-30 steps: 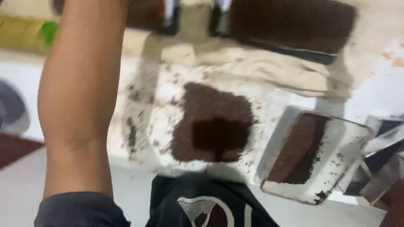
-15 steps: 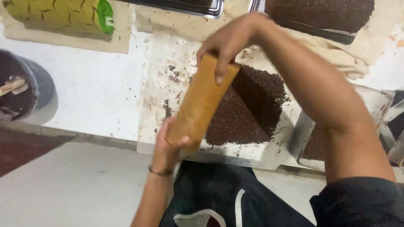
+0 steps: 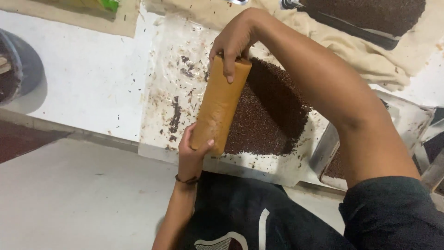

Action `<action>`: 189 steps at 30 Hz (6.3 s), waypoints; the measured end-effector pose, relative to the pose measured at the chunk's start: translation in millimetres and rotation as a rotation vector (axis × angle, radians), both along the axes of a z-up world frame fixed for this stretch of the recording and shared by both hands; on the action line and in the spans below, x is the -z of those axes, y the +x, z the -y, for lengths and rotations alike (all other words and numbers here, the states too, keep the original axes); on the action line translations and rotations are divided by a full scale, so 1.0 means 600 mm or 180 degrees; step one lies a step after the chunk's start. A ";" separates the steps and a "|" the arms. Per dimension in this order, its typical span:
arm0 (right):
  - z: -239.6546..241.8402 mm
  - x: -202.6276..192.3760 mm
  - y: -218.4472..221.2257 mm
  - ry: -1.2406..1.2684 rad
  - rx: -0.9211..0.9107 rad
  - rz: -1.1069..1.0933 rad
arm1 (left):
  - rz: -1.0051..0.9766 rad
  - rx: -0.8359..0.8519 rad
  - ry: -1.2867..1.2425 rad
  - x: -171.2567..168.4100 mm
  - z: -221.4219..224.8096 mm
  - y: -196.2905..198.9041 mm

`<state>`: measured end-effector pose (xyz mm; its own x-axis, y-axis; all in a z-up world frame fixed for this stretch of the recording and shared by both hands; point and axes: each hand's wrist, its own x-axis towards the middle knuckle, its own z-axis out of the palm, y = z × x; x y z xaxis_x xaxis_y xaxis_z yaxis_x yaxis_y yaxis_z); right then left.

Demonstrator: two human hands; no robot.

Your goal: Applying chocolate frosting to rolled cakes using a spatula and rolling them in chocolate sprinkles before placing them in containers.

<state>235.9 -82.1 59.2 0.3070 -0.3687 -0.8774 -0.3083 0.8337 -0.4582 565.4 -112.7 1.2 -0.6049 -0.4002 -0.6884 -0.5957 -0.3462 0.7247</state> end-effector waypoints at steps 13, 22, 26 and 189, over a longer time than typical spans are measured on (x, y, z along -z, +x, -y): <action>-0.014 0.022 -0.001 -0.0113 -0.0021 -0.0018 | -0.0064 -0.0605 0.0491 -0.018 -0.017 -0.018; -0.020 0.019 0.006 -0.0454 -0.0065 -0.0865 | 0.0282 0.0225 -0.0324 -0.021 -0.009 -0.017; -0.028 0.008 0.021 -0.0693 -0.0476 -0.1469 | 0.0777 0.0962 -0.1293 0.007 -0.016 0.008; -0.395 -0.038 0.174 0.0044 0.1914 -0.3139 | -0.1216 0.4584 -0.2596 -0.040 -0.170 -0.388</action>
<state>340.3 154.9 82.0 -0.7358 -0.2114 -0.6434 -0.0786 0.9703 -0.2289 332.6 -10.9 25.0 -0.8376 0.4306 -0.3362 0.1664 0.7873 0.5937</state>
